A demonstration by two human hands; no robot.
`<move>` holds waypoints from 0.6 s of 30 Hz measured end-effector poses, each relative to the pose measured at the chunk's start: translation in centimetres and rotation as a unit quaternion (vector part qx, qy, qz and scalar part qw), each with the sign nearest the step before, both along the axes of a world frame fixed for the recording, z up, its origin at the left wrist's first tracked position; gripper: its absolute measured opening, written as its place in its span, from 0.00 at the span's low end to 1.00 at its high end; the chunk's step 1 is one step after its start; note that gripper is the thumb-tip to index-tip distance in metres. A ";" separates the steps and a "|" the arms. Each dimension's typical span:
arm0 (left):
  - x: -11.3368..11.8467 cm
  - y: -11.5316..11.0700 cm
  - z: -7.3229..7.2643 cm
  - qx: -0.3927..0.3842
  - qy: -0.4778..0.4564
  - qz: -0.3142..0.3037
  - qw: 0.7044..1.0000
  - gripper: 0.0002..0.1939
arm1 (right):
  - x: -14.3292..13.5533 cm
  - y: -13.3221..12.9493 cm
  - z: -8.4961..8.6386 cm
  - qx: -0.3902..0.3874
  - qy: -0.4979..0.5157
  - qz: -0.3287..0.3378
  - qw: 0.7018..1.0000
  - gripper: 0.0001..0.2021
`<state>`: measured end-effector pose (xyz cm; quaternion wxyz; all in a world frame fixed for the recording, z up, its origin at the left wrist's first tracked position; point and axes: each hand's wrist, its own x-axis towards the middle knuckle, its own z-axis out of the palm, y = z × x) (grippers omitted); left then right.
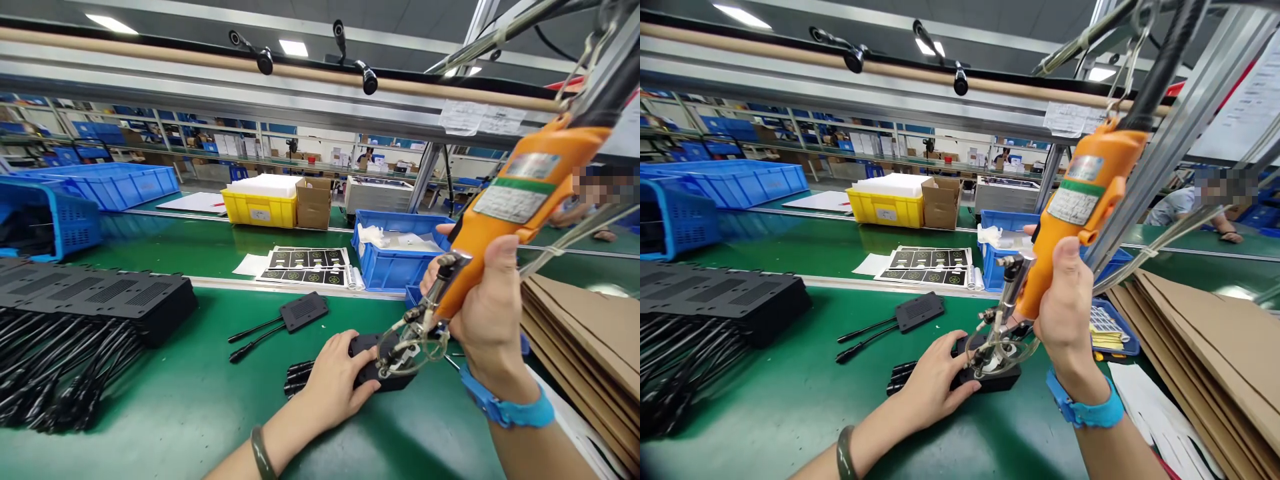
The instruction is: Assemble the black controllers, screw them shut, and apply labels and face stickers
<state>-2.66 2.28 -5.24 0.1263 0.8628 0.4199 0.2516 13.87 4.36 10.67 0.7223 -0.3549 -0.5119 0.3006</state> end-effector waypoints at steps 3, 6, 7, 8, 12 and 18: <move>0.0 0.0 -0.1 -0.001 -0.005 -0.001 1.000 0.24 | -0.2 0.1 -1.6 -0.006 0.009 0.010 1.000 0.26; 0.0 0.0 -0.2 -0.004 -0.004 -0.001 1.000 0.25 | -0.2 0.0 -2.5 -0.011 -0.003 0.003 1.000 0.25; 0.0 0.0 -0.3 -0.006 -0.002 -0.001 1.000 0.26 | -0.2 -0.1 -2.7 -0.011 -0.007 -0.003 1.000 0.26; 0.0 0.0 -0.3 -0.008 0.001 -0.002 1.000 0.26 | -0.2 -0.2 -2.9 -0.012 -0.013 -0.009 1.000 0.26; 0.0 0.0 -0.4 -0.006 0.006 -0.001 1.000 0.27 | -0.5 -0.8 -3.6 -0.011 -0.016 -0.016 1.000 0.28; 0.1 -0.2 -0.3 0.002 0.013 0.010 1.000 0.26 | -0.6 -1.7 -3.5 -0.015 0.022 0.005 1.000 0.28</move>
